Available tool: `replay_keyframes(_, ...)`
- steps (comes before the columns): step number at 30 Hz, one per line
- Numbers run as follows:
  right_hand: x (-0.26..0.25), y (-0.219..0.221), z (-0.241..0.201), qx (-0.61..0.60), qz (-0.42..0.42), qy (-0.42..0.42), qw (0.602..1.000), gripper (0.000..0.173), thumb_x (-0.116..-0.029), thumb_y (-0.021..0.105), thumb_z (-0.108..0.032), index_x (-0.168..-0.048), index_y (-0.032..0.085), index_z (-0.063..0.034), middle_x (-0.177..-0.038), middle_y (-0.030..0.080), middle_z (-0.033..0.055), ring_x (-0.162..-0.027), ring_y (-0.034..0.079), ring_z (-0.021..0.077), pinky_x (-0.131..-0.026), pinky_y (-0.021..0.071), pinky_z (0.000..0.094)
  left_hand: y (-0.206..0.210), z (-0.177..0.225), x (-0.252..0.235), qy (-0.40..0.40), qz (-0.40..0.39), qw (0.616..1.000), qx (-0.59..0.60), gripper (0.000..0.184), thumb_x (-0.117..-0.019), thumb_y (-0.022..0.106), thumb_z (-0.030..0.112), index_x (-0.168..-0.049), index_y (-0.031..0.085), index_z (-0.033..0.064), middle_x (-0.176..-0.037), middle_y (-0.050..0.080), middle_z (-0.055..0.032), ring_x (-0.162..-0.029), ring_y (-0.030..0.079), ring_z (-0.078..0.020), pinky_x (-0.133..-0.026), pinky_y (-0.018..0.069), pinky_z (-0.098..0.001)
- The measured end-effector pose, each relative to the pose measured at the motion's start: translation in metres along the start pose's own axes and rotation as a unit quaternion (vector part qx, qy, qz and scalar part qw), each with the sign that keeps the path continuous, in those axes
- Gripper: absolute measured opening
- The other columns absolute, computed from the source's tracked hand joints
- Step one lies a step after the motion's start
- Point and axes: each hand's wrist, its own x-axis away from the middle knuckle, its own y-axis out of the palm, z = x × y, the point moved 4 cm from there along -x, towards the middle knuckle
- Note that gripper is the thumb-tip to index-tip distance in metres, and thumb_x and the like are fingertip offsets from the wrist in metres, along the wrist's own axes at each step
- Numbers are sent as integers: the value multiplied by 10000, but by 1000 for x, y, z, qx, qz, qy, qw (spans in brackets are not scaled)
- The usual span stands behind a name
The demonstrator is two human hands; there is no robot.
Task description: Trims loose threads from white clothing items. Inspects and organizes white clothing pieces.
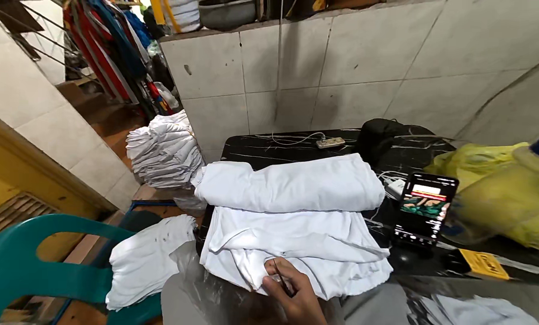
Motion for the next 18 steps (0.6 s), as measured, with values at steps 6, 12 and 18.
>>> replay_keyframes(6, 4, -4, -5, 53, -4, 12, 999, 165, -972, 661, -100, -1027, 727, 41, -921, 706, 88, -764, 629, 55, -684, 533, 208, -64, 1, 18, 88, 293, 939, 154, 116, -903, 733, 78, -959, 738, -24, -879, 761, -107, -760, 732, -144, -735, 625, -332)
replay_keyframes(12, 9, 13, -13, 176, -53, -34, 982, 173, -909, 739, -87, -1067, 778, -28, -1115, 709, 158, -939, 709, 242, -805, 605, 428, -105, 16, 15, 100, 420, 901, -51, 265, -848, 746, 195, -1017, 729, -9, -992, 714, -198, -917, 681, -319, -789, 563, -414)
replay_keyframes(18, 21, -21, -48, 487, 0, 58, 872, 411, -847, 730, -79, -1249, 752, -161, -1458, 579, 185, -666, 722, 311, -580, 603, 501, -127, 5, 8, 117, 490, 862, -53, 180, -928, 657, 121, -1011, 781, 22, -934, 741, -140, -935, 677, -256, -911, 528, -375)
